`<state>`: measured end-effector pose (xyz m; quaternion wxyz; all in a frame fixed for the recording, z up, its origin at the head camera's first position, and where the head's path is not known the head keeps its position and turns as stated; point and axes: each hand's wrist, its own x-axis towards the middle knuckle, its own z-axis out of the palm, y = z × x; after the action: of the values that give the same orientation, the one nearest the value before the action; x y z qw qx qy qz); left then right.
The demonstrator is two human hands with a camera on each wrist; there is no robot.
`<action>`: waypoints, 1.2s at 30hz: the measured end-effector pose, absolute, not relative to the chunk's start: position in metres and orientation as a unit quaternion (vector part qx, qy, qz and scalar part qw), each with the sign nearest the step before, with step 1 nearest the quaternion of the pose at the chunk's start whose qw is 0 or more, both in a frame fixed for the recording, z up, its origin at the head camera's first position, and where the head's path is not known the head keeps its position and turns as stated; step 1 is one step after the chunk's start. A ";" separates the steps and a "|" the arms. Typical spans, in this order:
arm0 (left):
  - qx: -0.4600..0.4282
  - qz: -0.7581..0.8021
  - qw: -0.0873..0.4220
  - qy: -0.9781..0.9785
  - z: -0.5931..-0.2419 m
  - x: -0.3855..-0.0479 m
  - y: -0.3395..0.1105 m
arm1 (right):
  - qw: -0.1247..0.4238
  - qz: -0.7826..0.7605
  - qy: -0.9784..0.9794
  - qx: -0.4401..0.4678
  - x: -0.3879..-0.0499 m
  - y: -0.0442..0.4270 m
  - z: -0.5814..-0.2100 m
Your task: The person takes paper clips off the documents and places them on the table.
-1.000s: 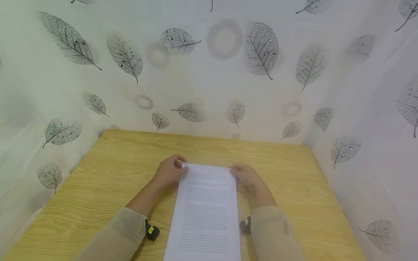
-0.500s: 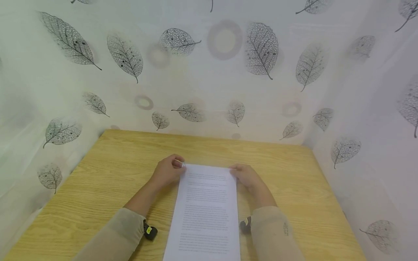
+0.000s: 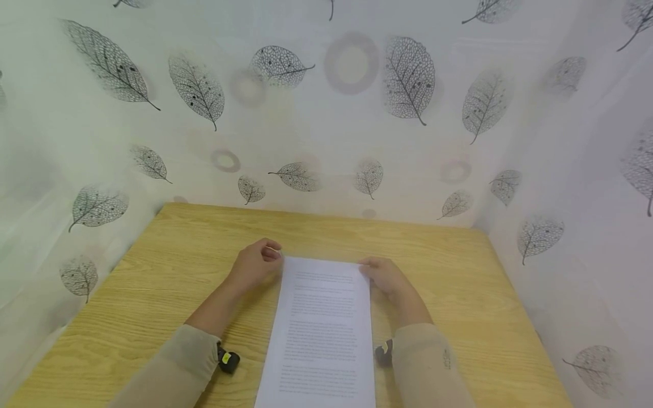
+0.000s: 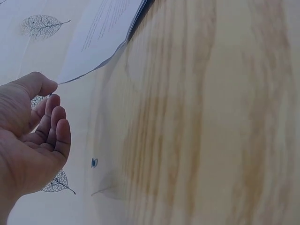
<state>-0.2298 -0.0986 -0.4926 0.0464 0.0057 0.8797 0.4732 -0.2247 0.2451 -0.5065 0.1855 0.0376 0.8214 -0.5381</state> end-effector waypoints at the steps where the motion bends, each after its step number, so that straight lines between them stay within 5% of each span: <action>1: 0.007 0.474 0.045 0.879 -0.492 -0.230 -0.100 | 0.186 -0.537 0.822 0.039 -0.225 0.245 -0.507; 36: 0.062 0.311 0.048 0.947 -0.496 -0.235 -0.133 | 0.189 -0.552 0.811 0.042 -0.229 0.247 -0.513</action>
<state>-0.2351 -0.1334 -0.4957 0.0483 0.0618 0.9473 0.3107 -0.2288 0.2472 -0.5131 0.1888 0.0423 0.8109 -0.5523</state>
